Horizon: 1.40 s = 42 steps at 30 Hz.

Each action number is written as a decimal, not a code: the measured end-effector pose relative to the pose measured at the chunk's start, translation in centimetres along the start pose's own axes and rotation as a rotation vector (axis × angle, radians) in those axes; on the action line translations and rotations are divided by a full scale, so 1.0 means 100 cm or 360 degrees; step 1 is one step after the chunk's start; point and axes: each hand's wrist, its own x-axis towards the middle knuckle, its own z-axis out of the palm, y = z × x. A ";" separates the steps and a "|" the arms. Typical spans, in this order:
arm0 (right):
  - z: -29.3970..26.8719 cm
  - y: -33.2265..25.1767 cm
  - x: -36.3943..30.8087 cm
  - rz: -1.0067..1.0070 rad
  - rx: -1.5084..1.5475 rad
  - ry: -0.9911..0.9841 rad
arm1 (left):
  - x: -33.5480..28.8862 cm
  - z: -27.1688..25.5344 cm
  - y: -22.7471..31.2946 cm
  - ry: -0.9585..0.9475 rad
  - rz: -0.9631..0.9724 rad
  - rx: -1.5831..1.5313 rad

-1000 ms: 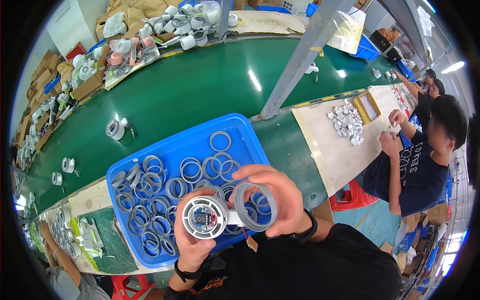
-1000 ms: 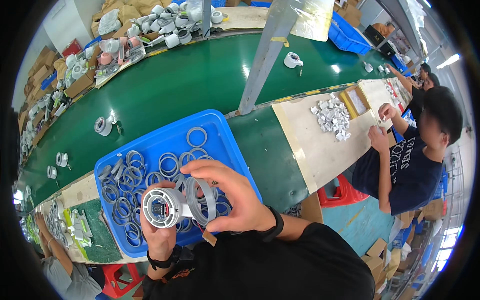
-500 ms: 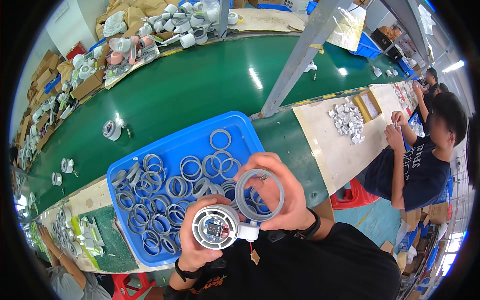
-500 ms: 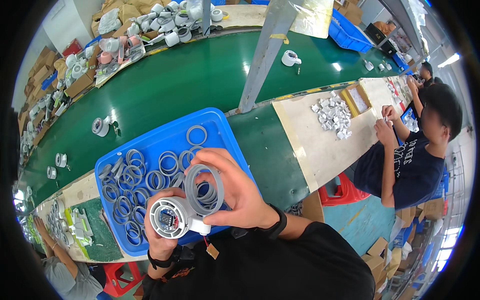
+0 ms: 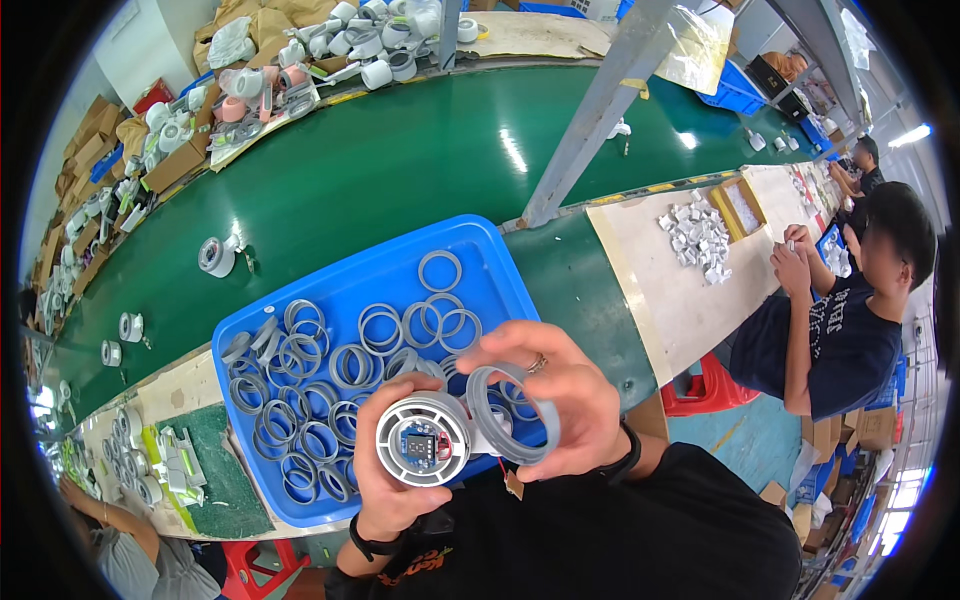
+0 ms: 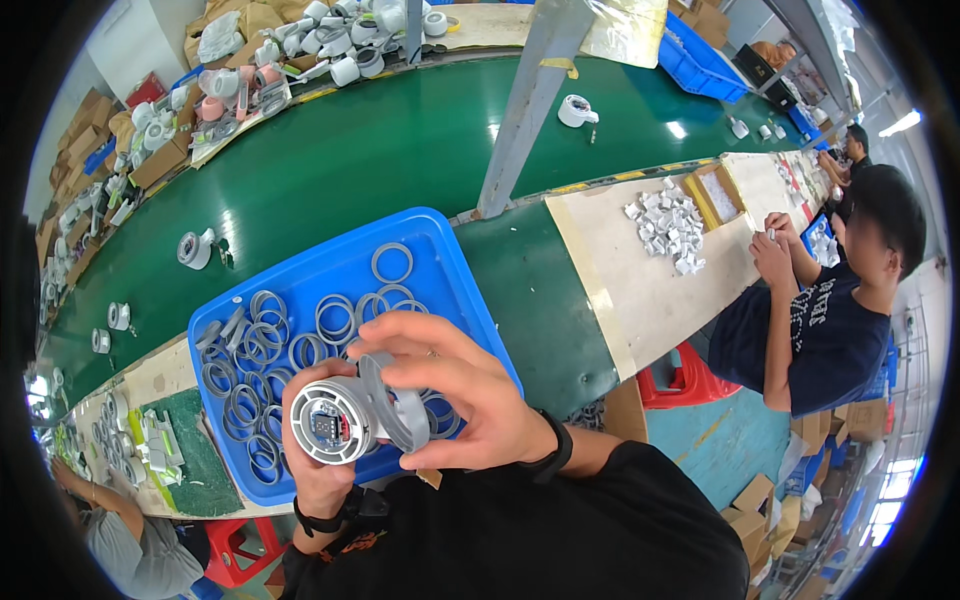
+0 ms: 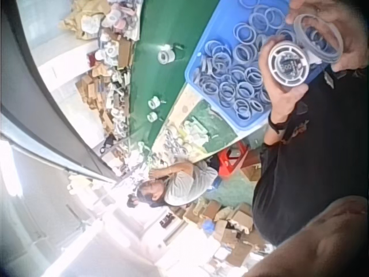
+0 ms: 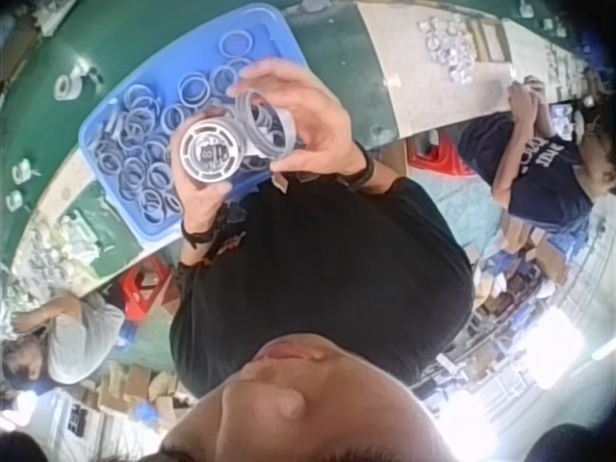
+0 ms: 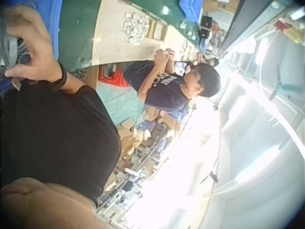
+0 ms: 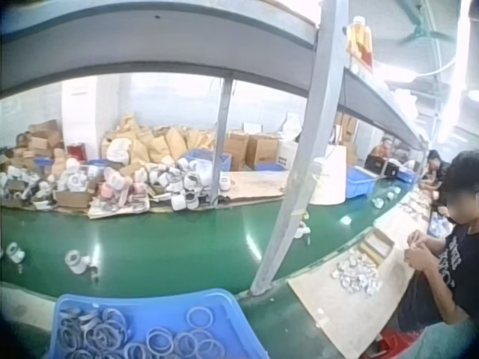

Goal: Manually assemble rings and internal circuits into plastic housings for small electronic devices on an assembly line.

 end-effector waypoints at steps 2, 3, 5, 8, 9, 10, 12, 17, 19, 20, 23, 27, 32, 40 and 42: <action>0.003 0.008 -0.008 -0.0080 0.0029 0.0051 | 0.002 0.003 -0.003 -0.0004 0.0057 -0.0015; 0.003 0.011 -0.010 -0.0158 0.0064 0.0099 | 0.002 0.005 -0.003 -0.0011 0.0056 -0.0017; -0.004 0.008 -0.007 -0.0197 -0.0014 -0.0004 | 0.004 0.007 -0.005 0.0075 0.0026 -0.0069; -0.004 0.006 -0.010 -0.0213 -0.0109 -0.0059 | 0.006 0.010 -0.006 0.0138 0.0065 -0.0026; -0.003 0.006 -0.012 -0.0192 -0.0127 -0.0013 | 0.007 0.012 -0.006 0.0174 0.0085 -0.0002; -0.002 0.005 -0.012 -0.0192 -0.0131 -0.0009 | 0.008 0.014 -0.005 0.0203 0.0080 -0.0011; 0.000 0.004 -0.011 -0.0166 -0.0124 0.0053 | 0.009 0.016 -0.005 0.0217 0.0074 -0.0014; 0.001 0.004 -0.008 -0.0204 -0.0135 0.0026 | 0.012 0.019 -0.005 0.0283 0.0061 -0.0033; 0.003 0.004 -0.009 -0.0196 -0.0160 0.0025 | 0.012 0.019 -0.005 0.0307 0.0060 -0.0092; 0.003 0.005 -0.009 -0.0193 -0.0172 0.0016 | 0.012 0.019 -0.005 0.0303 0.0062 -0.0093; 0.006 0.004 -0.009 -0.0170 -0.0174 0.0050 | 0.013 0.019 -0.007 0.0278 0.0093 -0.0135; 0.007 -0.016 -0.004 0.0061 -0.0565 -0.0040 | 0.017 0.010 -0.013 0.0286 0.0281 0.0439; 0.034 0.002 -0.006 -0.0109 -0.1154 -0.0056 | 0.007 0.020 -0.003 0.0413 0.0751 0.2046; 0.021 0.005 0.011 0.0149 -0.0567 -0.0046 | 0.026 0.018 0.035 -0.0026 0.0960 0.2331; 0.017 0.015 0.029 0.0054 -0.0434 0.0040 | 0.036 0.034 0.050 -0.0307 0.1278 0.2483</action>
